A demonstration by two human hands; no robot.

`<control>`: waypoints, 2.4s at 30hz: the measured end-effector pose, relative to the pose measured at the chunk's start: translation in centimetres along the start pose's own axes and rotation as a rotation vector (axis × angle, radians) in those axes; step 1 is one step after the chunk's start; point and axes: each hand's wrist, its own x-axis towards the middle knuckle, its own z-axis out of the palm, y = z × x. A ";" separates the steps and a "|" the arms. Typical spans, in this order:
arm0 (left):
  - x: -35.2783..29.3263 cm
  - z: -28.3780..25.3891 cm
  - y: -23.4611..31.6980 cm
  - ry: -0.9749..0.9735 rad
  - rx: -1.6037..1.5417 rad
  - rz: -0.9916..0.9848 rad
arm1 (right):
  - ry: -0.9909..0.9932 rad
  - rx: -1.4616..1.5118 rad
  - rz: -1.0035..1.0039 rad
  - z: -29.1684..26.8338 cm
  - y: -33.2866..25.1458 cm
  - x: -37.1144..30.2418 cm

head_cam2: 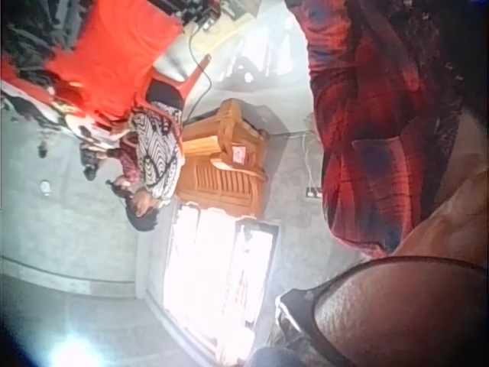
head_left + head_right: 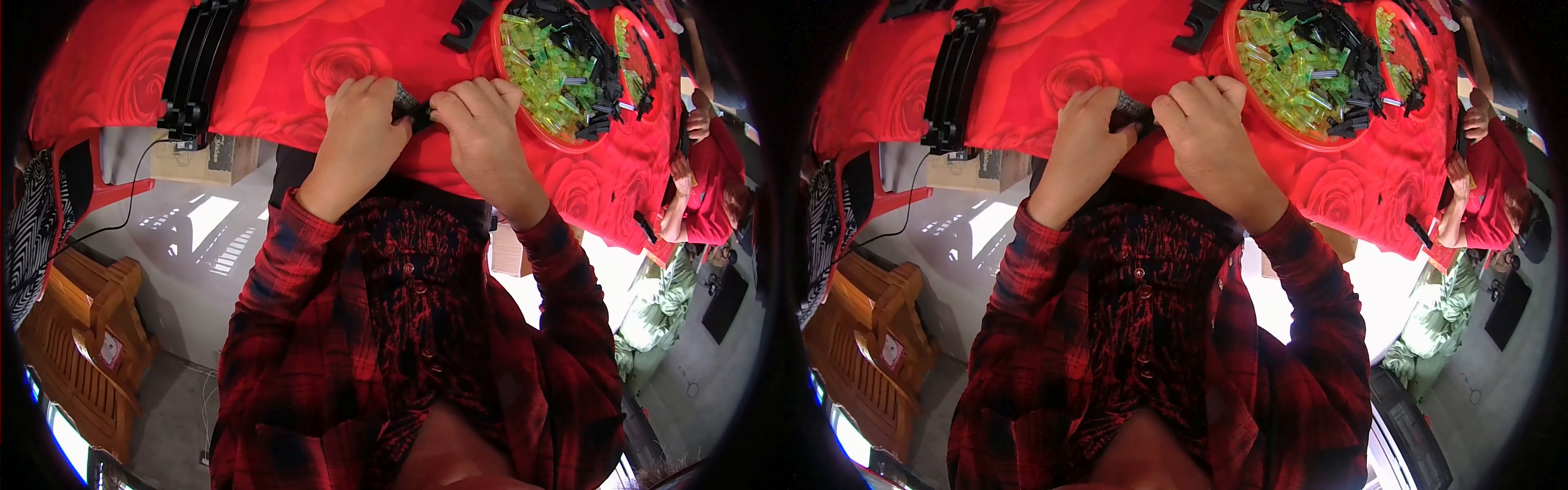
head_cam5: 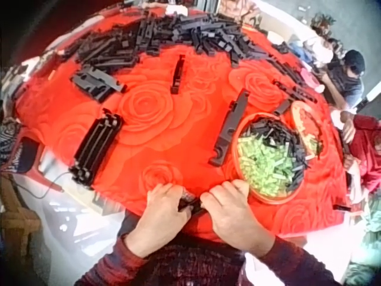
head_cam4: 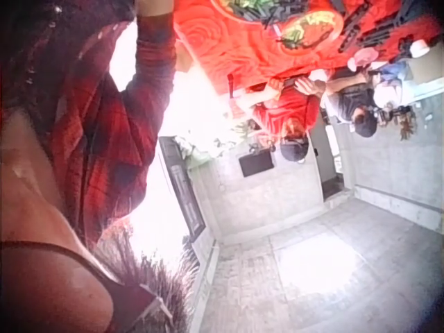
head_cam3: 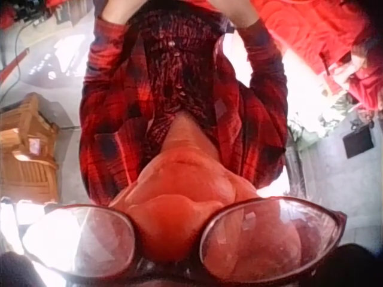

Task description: The person assembles black plastic mechanical components by hand, then applies stickers to them.

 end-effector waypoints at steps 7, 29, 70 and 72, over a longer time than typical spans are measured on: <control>-0.3 -1.6 -0.5 -0.122 -0.085 0.012 | 0.010 -0.019 0.046 0.0 -0.6 -0.2; -4.2 -3.6 -2.0 -0.067 -0.050 0.090 | 0.145 0.010 0.126 0.6 -0.2 -1.0; -4.1 -3.0 -2.9 -0.035 -0.093 0.142 | 0.176 -0.075 0.065 1.7 -0.4 -0.1; -4.1 -2.9 -3.0 -0.035 -0.090 0.147 | 0.176 -0.088 0.065 1.6 -0.5 -0.1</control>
